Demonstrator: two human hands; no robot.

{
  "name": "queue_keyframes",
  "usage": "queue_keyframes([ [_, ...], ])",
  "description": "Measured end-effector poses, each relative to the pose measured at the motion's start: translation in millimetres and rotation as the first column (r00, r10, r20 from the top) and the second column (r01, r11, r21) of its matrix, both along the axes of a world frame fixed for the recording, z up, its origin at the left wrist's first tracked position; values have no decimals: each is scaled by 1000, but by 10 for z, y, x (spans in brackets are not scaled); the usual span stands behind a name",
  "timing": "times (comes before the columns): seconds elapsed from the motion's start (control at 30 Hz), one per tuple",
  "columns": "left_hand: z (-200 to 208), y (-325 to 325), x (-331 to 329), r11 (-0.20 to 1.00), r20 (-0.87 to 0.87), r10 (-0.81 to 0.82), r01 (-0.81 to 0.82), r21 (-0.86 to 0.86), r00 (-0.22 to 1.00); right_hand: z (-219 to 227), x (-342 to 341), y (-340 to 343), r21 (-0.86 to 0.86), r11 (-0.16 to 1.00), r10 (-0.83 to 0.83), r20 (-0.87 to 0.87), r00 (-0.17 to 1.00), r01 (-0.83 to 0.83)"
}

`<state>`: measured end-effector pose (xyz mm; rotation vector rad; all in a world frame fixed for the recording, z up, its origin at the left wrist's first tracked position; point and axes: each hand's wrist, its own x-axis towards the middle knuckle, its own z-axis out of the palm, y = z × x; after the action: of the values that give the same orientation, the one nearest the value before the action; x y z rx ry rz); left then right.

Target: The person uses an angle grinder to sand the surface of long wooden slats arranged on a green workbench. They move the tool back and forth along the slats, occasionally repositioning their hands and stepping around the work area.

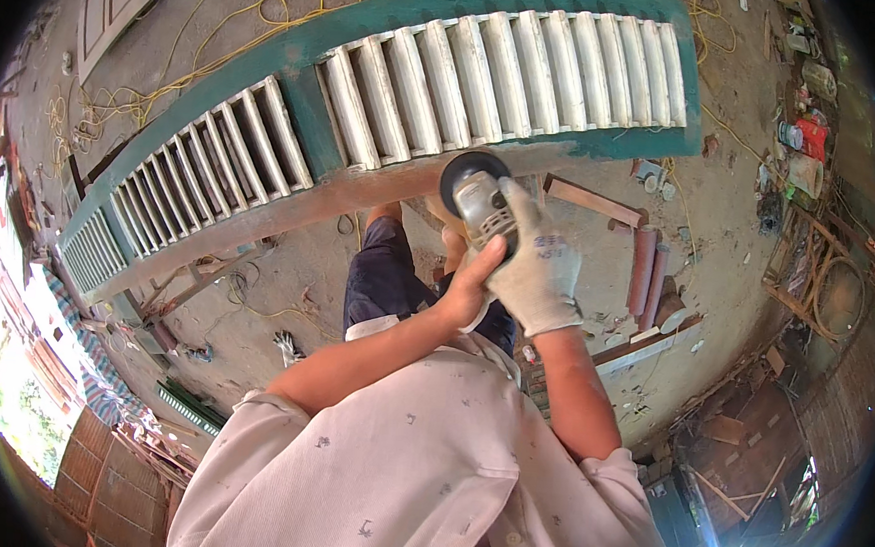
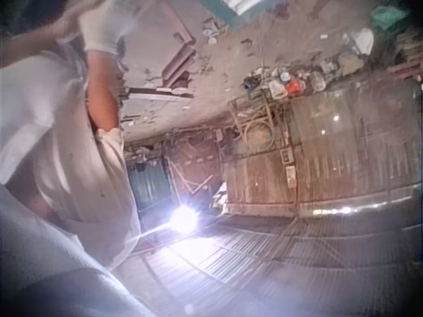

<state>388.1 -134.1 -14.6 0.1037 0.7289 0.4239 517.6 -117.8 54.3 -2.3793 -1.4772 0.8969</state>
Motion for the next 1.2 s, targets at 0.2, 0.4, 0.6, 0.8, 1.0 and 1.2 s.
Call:
queue_keyframes([
  [0.2,164,21,-493,986,-104,100,-112,-122,990,31,-480,199,-18,993,111,-104,988,-114],
  [0.4,177,105,-472,992,-98,72,-81,-93,993,46,-459,267,-40,994,98,-129,987,-104],
  [0.6,98,31,-87,997,-24,50,-51,-57,998,34,-70,138,-79,995,53,-72,996,-58],
  [0.8,14,-3,418,1000,14,-6,5,16,1000,-2,402,-26,-19,1000,-11,-7,1000,11],
  [1.0,-50,-42,810,996,-6,-94,94,2,996,-1,777,-98,-6,998,-68,-4,998,68],
  [1.2,132,45,978,989,-10,-133,132,-64,991,57,877,-125,19,992,-127,35,991,127],
])
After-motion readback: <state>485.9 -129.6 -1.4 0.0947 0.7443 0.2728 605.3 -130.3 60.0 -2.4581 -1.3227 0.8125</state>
